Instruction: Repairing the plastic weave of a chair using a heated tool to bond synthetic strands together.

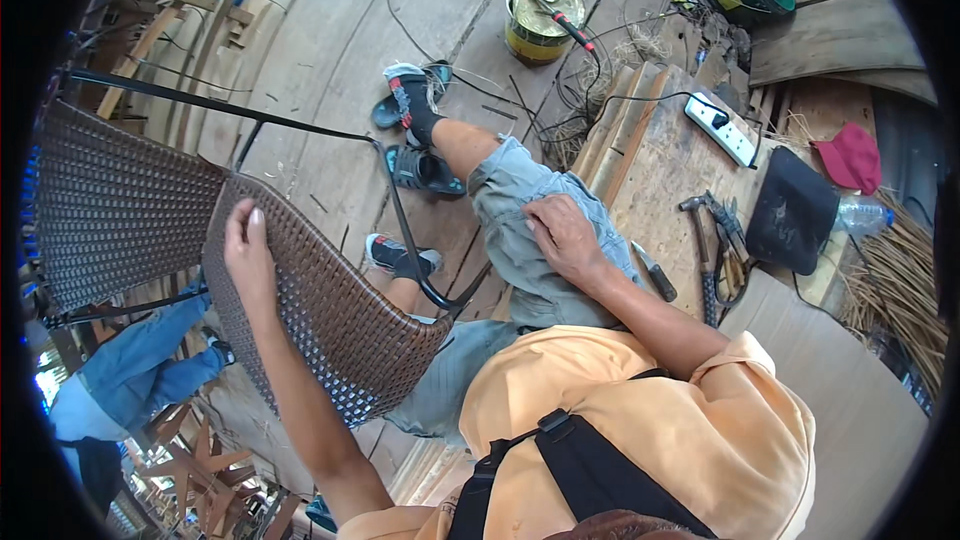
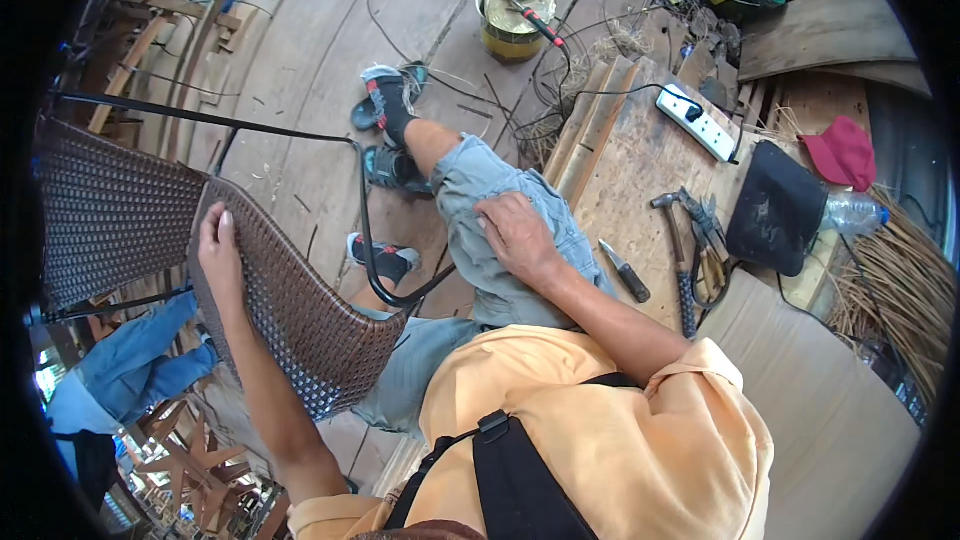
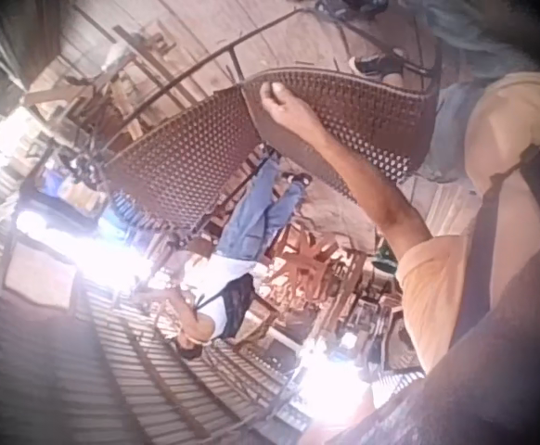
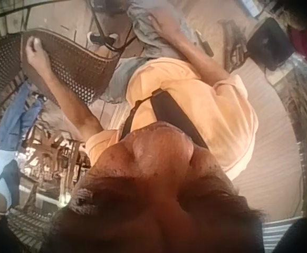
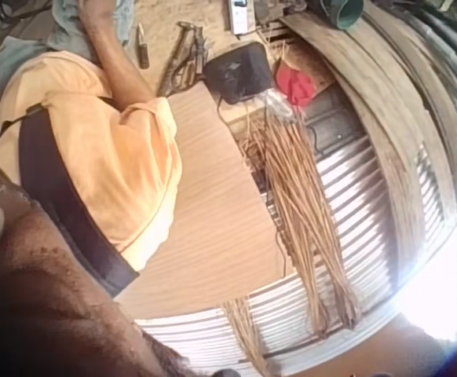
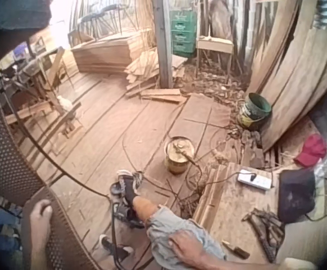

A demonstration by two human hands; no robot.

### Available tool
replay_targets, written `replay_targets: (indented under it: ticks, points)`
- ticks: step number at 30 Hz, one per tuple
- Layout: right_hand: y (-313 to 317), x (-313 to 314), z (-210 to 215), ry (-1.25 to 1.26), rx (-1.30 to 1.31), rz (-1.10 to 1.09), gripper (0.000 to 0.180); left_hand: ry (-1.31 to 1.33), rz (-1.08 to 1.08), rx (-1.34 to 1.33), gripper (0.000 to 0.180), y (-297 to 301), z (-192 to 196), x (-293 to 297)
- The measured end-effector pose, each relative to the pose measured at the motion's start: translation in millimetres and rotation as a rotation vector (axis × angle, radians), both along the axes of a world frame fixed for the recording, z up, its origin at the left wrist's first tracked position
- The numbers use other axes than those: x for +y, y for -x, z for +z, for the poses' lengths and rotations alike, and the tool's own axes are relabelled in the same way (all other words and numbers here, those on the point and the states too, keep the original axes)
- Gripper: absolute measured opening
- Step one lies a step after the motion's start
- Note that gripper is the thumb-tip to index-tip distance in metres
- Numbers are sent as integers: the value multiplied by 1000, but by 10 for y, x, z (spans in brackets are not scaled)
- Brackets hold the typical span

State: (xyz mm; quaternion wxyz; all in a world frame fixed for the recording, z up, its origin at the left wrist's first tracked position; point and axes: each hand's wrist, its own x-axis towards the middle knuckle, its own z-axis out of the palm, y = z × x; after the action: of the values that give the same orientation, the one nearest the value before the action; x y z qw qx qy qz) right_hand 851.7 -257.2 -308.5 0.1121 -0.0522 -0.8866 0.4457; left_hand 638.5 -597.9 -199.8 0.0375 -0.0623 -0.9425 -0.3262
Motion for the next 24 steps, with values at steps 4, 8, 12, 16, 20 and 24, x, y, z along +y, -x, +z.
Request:
replay_targets:
  ticks: [4,8,12,16,20,24]
  points:
    - [177,-47,-100,-1,11,-9,17,-931,-474,-136,30,-1033,1196,570]
    - [260,-63,-242,-21,125,-29,18,-1320,-1415,-316,37,-1769,2144,1009]
    - [267,80,-223,-72,89,-5,15,-1273,-1686,-322,43,-2185,2282,1178]
    - [259,77,-264,-79,56,7,14,-1155,-1721,-284,48,-2337,2196,1093]
    - [240,80,-305,-123,69,32,14,-985,-1886,-93,25,-2515,2065,948]
    - [255,14,-247,-124,40,56,14,-1090,-1717,-243,54,-2504,2198,1021]
